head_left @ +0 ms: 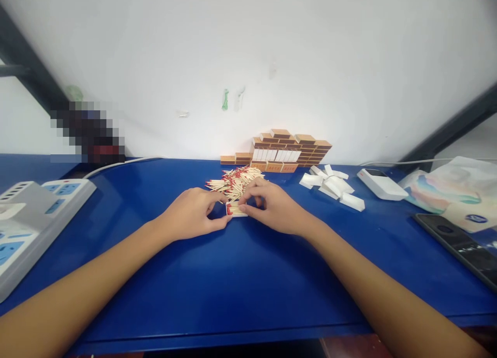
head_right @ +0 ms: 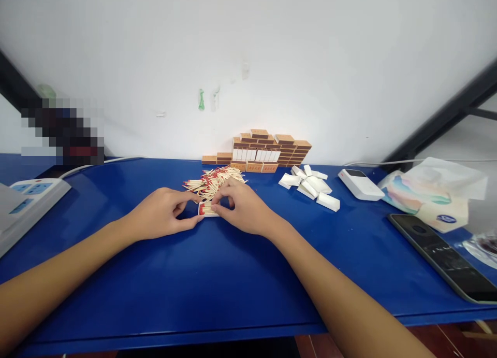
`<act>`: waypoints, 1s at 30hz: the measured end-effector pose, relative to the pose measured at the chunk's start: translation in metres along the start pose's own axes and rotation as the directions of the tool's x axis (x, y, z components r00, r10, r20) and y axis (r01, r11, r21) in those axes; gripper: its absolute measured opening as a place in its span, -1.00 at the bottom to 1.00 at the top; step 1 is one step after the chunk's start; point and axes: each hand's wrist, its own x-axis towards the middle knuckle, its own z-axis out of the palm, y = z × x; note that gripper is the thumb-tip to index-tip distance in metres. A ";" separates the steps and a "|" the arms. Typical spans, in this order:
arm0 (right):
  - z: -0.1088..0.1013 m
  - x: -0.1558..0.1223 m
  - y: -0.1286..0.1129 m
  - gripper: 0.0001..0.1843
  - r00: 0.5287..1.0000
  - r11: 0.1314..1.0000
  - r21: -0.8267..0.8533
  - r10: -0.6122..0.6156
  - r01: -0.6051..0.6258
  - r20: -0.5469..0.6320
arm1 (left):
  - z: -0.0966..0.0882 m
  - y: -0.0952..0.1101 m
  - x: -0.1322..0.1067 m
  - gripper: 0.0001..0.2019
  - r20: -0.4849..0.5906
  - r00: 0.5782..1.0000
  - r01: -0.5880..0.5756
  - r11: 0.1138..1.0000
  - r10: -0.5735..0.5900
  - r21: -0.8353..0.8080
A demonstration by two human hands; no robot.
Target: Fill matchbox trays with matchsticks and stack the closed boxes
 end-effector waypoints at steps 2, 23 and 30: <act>-0.003 -0.001 -0.002 -0.91 1.000 1.000 0.000 -0.003 0.003 0.016 | -0.001 0.000 0.000 -0.73 0.001 1.000 -0.001 1.000 0.001 0.006; -0.003 0.003 0.007 -0.92 0.996 1.000 -0.029 0.001 -0.003 -0.088 | -0.002 0.004 -0.002 -0.74 0.049 0.998 -0.030 0.998 0.033 -0.056; 0.009 0.011 0.017 -0.85 0.995 0.987 -0.124 -0.104 0.103 -0.003 | 0.001 0.026 -0.006 -0.77 0.122 0.988 -0.076 0.987 0.093 -0.138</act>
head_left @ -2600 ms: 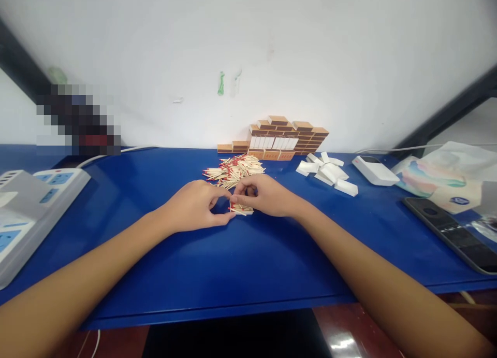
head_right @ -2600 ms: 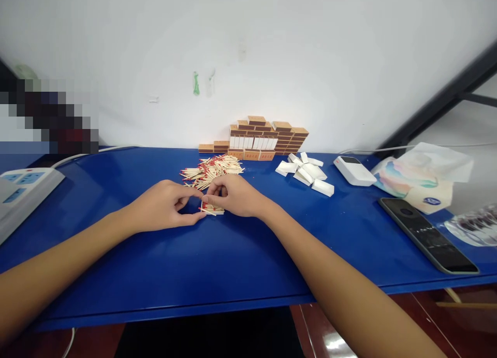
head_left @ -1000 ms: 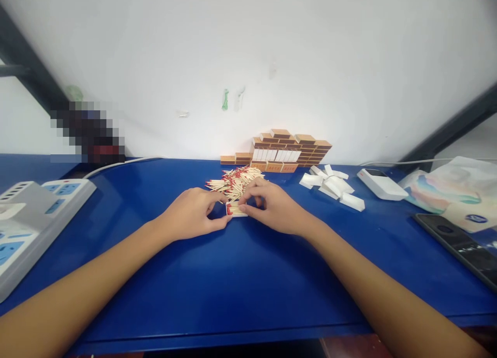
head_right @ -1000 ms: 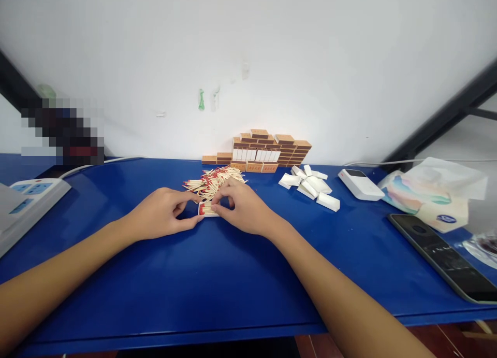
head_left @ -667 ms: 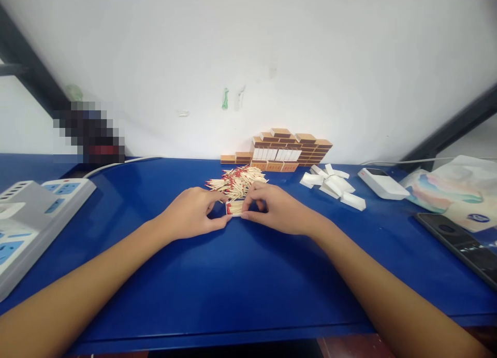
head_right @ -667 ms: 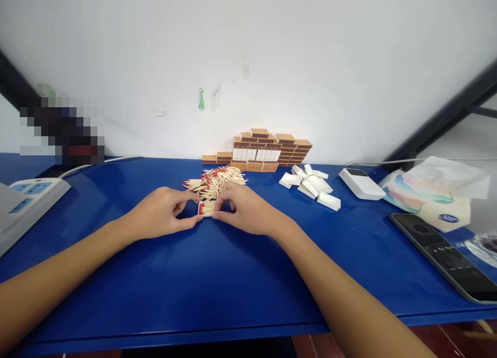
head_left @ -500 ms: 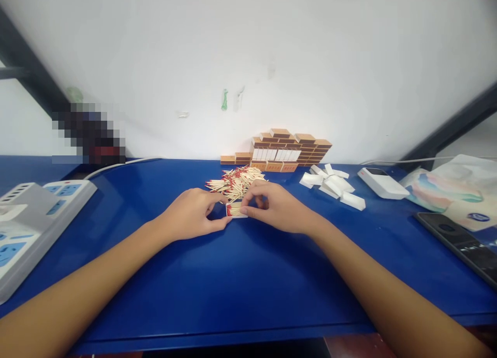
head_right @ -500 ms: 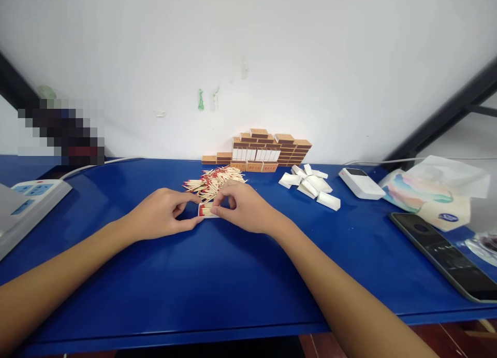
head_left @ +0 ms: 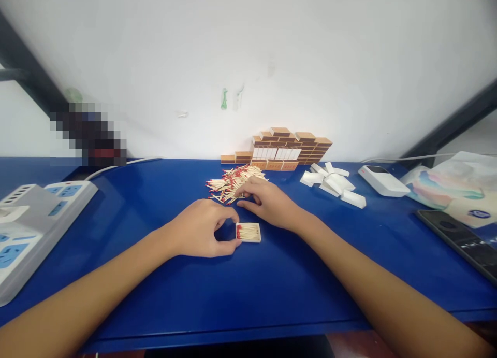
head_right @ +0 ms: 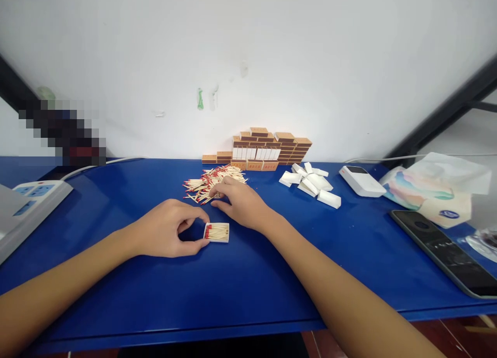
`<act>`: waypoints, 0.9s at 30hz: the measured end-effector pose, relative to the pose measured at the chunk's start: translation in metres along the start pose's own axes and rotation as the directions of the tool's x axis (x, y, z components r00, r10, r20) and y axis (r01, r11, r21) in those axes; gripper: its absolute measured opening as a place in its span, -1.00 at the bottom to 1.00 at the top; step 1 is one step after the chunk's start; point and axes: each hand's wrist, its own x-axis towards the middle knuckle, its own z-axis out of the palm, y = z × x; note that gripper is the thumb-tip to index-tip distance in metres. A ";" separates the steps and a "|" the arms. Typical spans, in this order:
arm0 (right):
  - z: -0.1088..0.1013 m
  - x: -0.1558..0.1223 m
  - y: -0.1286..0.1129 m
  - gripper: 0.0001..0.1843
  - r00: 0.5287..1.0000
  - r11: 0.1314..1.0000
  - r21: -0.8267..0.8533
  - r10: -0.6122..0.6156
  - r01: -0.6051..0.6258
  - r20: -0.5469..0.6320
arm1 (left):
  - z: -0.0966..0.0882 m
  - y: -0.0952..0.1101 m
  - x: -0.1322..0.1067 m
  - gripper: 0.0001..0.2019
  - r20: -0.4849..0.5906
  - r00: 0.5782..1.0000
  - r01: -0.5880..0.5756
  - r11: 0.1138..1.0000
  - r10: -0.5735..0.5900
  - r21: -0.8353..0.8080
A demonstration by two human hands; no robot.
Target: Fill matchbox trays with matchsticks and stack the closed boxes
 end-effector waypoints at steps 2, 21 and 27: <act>0.003 0.002 -0.002 -0.88 1.000 1.000 -0.021 0.022 -0.021 0.022 | 0.000 0.001 0.000 -0.77 0.003 1.000 0.005 1.000 -0.005 0.007; -0.017 -0.006 -0.005 -0.87 0.996 0.995 -0.024 0.094 -0.094 -0.010 | -0.008 -0.022 0.004 -0.74 -0.121 0.985 0.136 0.982 -0.120 0.133; -0.014 -0.012 -0.018 -0.94 0.995 0.993 -0.113 0.045 -0.035 0.088 | -0.007 -0.025 0.004 -0.73 -0.116 0.988 0.117 0.987 -0.104 0.109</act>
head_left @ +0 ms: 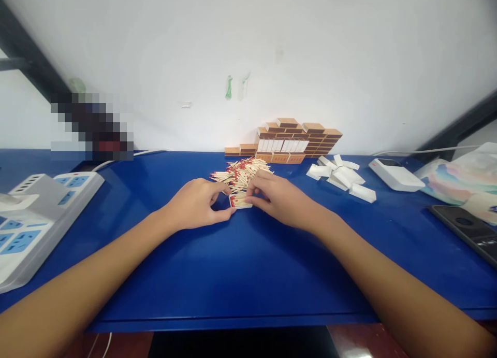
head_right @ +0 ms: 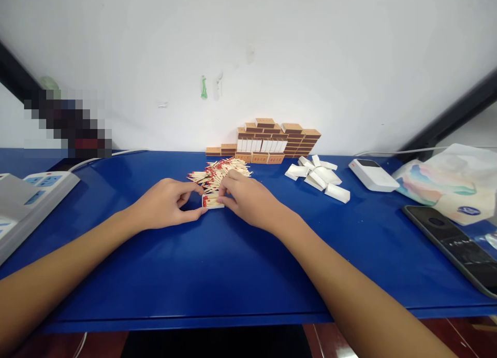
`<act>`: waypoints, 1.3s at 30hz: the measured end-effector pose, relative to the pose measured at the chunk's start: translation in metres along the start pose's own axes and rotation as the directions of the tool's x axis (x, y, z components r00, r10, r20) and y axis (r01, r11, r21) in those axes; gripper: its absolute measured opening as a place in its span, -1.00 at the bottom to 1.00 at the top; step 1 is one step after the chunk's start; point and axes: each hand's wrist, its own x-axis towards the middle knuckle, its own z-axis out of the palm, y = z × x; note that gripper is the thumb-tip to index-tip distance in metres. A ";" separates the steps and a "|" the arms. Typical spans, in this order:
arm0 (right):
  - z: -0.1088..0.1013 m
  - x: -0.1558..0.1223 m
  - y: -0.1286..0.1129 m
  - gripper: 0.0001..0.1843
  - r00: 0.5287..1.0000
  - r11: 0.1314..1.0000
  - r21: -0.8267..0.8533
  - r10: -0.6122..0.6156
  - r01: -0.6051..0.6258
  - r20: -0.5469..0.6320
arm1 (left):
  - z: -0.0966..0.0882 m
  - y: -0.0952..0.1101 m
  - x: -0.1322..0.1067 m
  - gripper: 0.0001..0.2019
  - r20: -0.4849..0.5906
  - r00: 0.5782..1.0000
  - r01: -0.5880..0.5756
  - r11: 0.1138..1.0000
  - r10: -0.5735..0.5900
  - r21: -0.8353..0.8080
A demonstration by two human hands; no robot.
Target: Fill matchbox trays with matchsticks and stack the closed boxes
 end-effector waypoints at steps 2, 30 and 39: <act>0.003 0.000 -0.003 -0.95 1.000 1.000 0.010 -0.005 0.005 0.026 | 0.000 -0.001 0.000 -0.73 0.006 1.000 -0.017 1.000 0.017 -0.005; 0.005 0.004 0.012 -0.88 0.983 0.997 0.020 0.071 -0.069 -0.167 | -0.003 0.004 -0.001 -0.75 0.024 0.997 -0.070 0.997 0.071 -0.041; 0.018 0.014 0.009 -0.86 0.989 0.990 0.069 0.127 -0.122 -0.073 | -0.005 0.010 -0.002 -0.73 0.064 0.994 -0.085 0.996 0.088 -0.042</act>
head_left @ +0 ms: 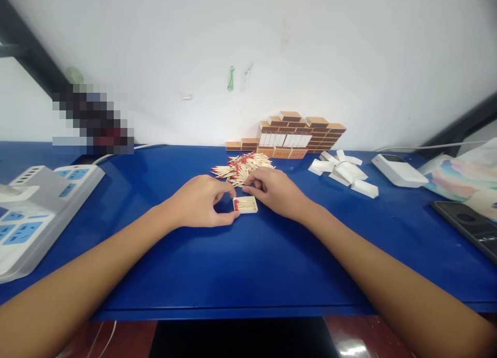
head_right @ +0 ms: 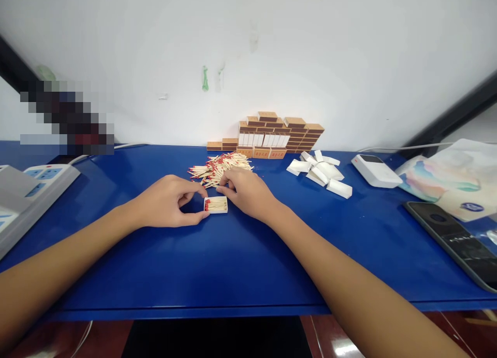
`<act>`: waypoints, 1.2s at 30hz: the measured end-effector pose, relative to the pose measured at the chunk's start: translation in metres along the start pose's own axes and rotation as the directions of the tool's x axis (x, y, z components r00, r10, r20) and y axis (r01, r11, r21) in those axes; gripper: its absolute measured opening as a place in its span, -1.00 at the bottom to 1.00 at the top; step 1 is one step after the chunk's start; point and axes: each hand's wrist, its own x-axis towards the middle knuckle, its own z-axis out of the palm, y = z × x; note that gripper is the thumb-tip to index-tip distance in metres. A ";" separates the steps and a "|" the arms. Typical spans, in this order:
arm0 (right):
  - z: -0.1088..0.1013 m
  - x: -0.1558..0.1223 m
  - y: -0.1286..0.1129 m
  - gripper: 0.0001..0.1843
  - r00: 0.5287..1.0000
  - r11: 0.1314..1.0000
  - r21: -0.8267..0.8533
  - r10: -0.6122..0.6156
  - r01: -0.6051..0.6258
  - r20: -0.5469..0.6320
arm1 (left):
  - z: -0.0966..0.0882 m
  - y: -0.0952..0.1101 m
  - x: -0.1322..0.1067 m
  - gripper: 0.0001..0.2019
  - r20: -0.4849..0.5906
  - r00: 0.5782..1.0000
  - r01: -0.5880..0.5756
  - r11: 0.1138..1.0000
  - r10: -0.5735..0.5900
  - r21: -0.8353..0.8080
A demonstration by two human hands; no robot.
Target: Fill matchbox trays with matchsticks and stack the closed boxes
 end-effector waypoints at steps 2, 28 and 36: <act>0.001 0.001 -0.001 -0.84 0.999 0.999 -0.027 0.037 -0.036 0.015 | 0.000 -0.001 0.000 -0.72 -0.001 1.000 -0.002 1.000 0.002 0.003; -0.024 -0.015 -0.004 -0.84 0.990 0.997 -0.017 -0.071 0.074 0.118 | 0.003 -0.011 0.001 -0.72 -0.055 0.998 0.023 0.998 -0.020 0.051; -0.020 -0.017 -0.010 -0.83 0.986 0.996 -0.046 -0.066 0.073 0.155 | 0.003 -0.006 0.000 -0.74 -0.045 0.999 0.029 0.999 -0.028 0.038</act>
